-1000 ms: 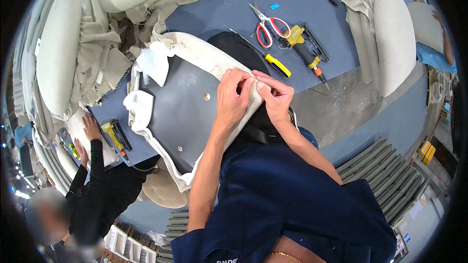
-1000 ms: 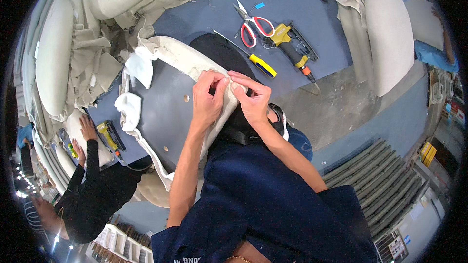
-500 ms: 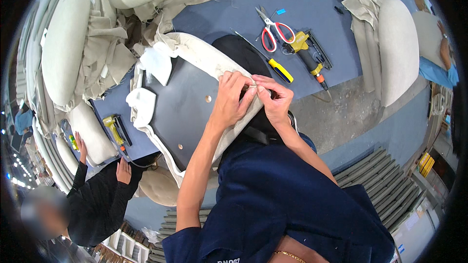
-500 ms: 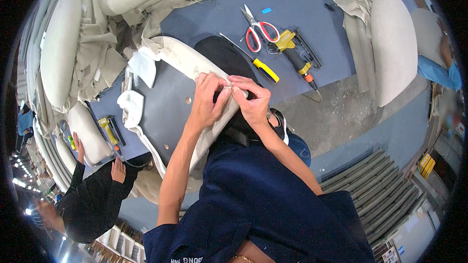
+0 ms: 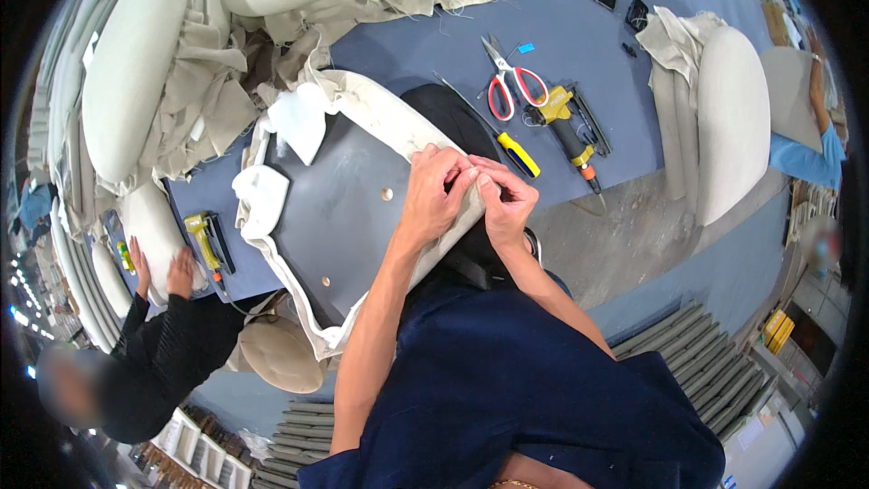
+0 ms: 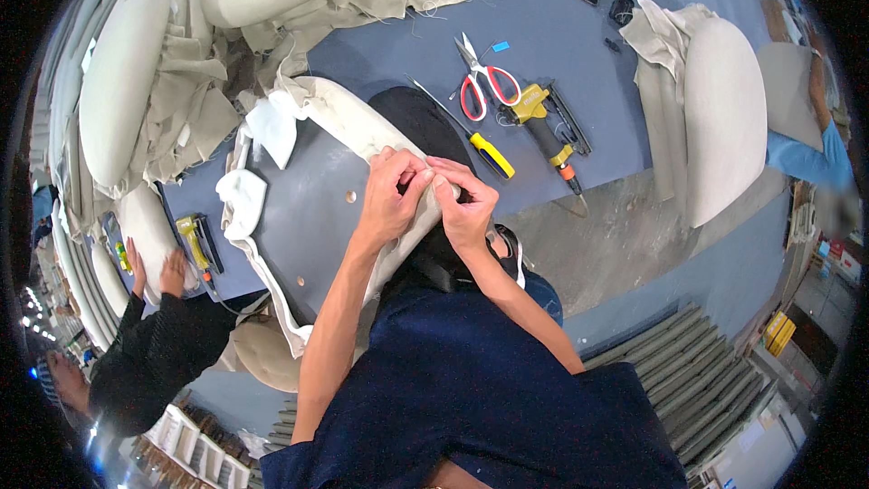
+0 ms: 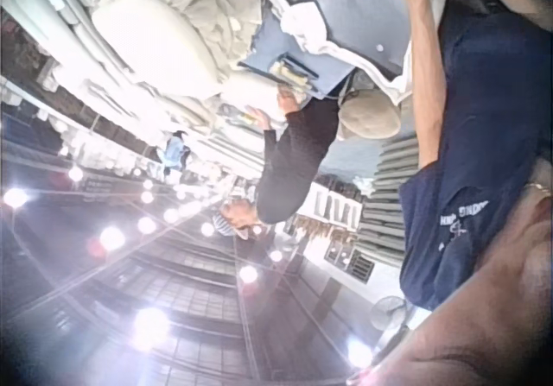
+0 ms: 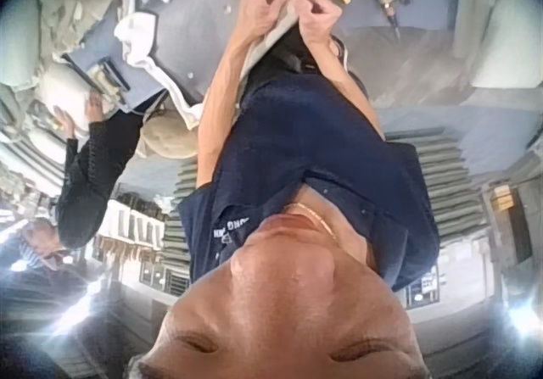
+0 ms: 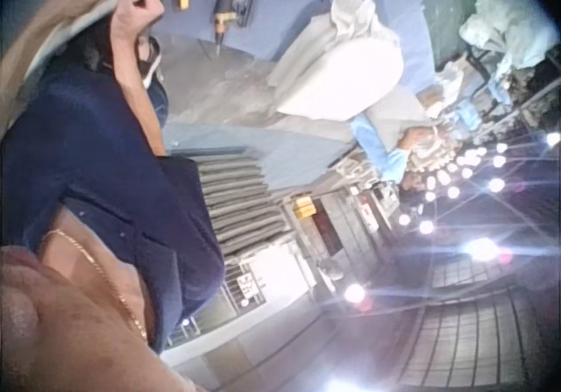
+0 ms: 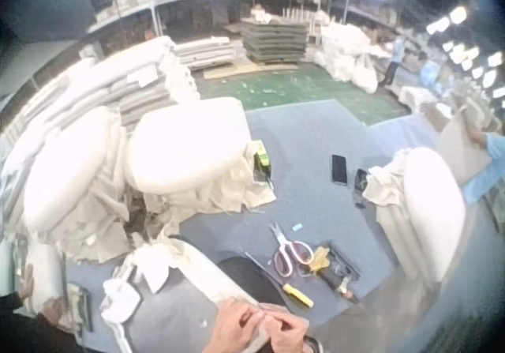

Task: The person staples fabric onto chair cushions using a staple gun, trims excess fabric with scissors, and uses a screwdriver to adjust the fabric. The person works on multiple cushions, flipping them over and securing the fabric on different sides.

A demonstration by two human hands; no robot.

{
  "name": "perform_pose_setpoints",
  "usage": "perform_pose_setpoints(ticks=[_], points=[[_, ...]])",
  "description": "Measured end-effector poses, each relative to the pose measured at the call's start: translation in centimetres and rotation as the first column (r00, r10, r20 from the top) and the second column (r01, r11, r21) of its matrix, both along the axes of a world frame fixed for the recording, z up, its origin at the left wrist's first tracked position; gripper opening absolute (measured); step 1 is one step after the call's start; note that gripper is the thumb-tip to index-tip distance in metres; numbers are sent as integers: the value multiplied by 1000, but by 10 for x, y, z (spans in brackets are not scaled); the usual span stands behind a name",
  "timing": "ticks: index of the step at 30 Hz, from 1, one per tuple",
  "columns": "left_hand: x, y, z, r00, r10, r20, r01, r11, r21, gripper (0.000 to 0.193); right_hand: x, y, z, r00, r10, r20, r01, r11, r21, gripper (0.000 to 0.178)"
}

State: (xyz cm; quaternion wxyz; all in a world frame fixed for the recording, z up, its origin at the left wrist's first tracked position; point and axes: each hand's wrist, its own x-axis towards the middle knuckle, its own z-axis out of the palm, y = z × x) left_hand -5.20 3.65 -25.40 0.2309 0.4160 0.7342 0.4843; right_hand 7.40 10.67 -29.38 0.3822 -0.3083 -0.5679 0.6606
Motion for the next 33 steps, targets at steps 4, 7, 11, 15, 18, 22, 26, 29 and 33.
perform_pose_setpoints(ticks=[4, 7, 11, 15, 18, 22, 26, 29, 33], points=[[1, -3, -2, 995, -1, -96, 1, 1000, -1, 11, 7, 12, 5, 991, 132, 23, -129, 987, -100, 16], [3, -4, 3, 966, 79, -246, -67, 996, 56, 13, 29, 55, 23, 942, 197, 272, -220, 974, 57, 18], [2, -11, 2, 965, 14, -263, -25, 999, -38, 25, 70, 132, -37, 753, -206, 625, -149, 872, 466, 43], [1, -13, -1, 965, -38, -258, 14, 995, -94, 30, 84, 163, -75, 426, -250, 869, -410, 803, 432, 71], [0, -14, -7, 964, -21, -267, 3, 998, -69, 28, 77, 175, -78, 349, -211, 913, -566, 729, 385, 85], [3, -14, -13, 958, -5, -286, -7, 999, -38, 28, 84, 230, -83, 407, 6, 914, -739, 589, 326, 80], [4, -15, -16, 954, 12, -298, -19, 1000, -19, 29, 84, 259, -29, 430, 348, 833, -742, 662, 107, 53], [5, -16, -18, 954, 38, -299, -40, 999, -1, 29, 84, 217, 49, 422, 368, 829, -614, 789, -38, 36], [8, -15, -22, 941, 74, -331, -83, 996, -12, 30, 73, 137, 118, 511, 397, 763, -458, 877, -149, 23]])
